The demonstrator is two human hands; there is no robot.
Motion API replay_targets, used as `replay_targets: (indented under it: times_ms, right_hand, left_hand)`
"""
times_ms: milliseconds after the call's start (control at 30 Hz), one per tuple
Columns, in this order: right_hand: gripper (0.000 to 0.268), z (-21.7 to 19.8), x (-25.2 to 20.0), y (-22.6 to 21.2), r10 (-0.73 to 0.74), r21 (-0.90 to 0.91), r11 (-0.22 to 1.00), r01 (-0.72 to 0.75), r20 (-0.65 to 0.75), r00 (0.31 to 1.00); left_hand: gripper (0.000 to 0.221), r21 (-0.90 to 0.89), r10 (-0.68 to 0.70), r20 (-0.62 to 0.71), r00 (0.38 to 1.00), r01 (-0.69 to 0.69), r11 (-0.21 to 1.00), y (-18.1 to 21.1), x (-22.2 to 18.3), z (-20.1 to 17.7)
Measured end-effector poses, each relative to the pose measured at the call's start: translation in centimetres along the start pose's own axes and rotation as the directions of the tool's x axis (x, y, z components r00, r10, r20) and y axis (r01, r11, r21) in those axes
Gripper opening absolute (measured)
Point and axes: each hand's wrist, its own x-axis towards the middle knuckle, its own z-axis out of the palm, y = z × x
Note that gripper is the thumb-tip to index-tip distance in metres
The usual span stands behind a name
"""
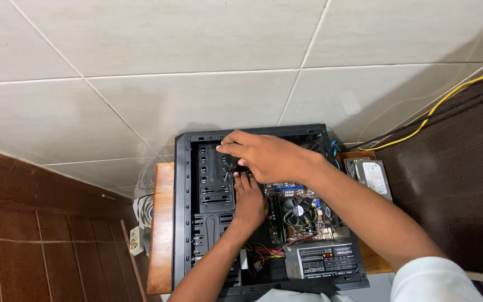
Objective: Installing an additional hard drive into a desktop computer case using a screwdriver to secure components.
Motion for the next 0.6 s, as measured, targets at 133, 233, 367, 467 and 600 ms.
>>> replay_targets:
  times_ms: [133, 233, 367, 467, 600]
  right_hand:
    - [0.032, -1.1, -0.3, -0.8, 0.012, 0.005, 1.000, -0.012, 0.025, 1.000]
    - [0.033, -1.4, -0.2, -0.6, 0.052, 0.019, 0.998, -0.053, 0.044, 0.998]
    - [0.031, -1.1, 0.0, 0.0, 0.105, -0.019, 0.994, -0.104, 0.043, 0.994]
    - [0.029, -0.2, -0.1, 0.9, 0.112, -0.044, 0.993, -0.111, 0.012, 0.994]
    - [0.026, 0.6, 0.0, 0.9, 0.133, -0.064, 0.989, -0.134, -0.030, 0.991]
  left_hand:
    - [0.087, -0.028, -0.003, 0.004, 1.000, 0.003, 1.000, -0.1, 0.1, 0.4]
    - [0.089, 0.004, -0.007, -0.006, 1.000, 0.007, 1.000, -0.2, 0.4, 0.9]
    - [0.087, 0.000, -0.007, -0.008, 1.000, 0.007, 1.000, 0.0, 0.0, 0.5]
    - [0.088, 0.001, -0.011, -0.003, 1.000, 0.011, 1.000, 0.2, 0.0, 0.2]
    - [0.087, 0.002, -0.010, 0.003, 1.000, 0.010, 1.000, 0.1, 0.2, 0.5]
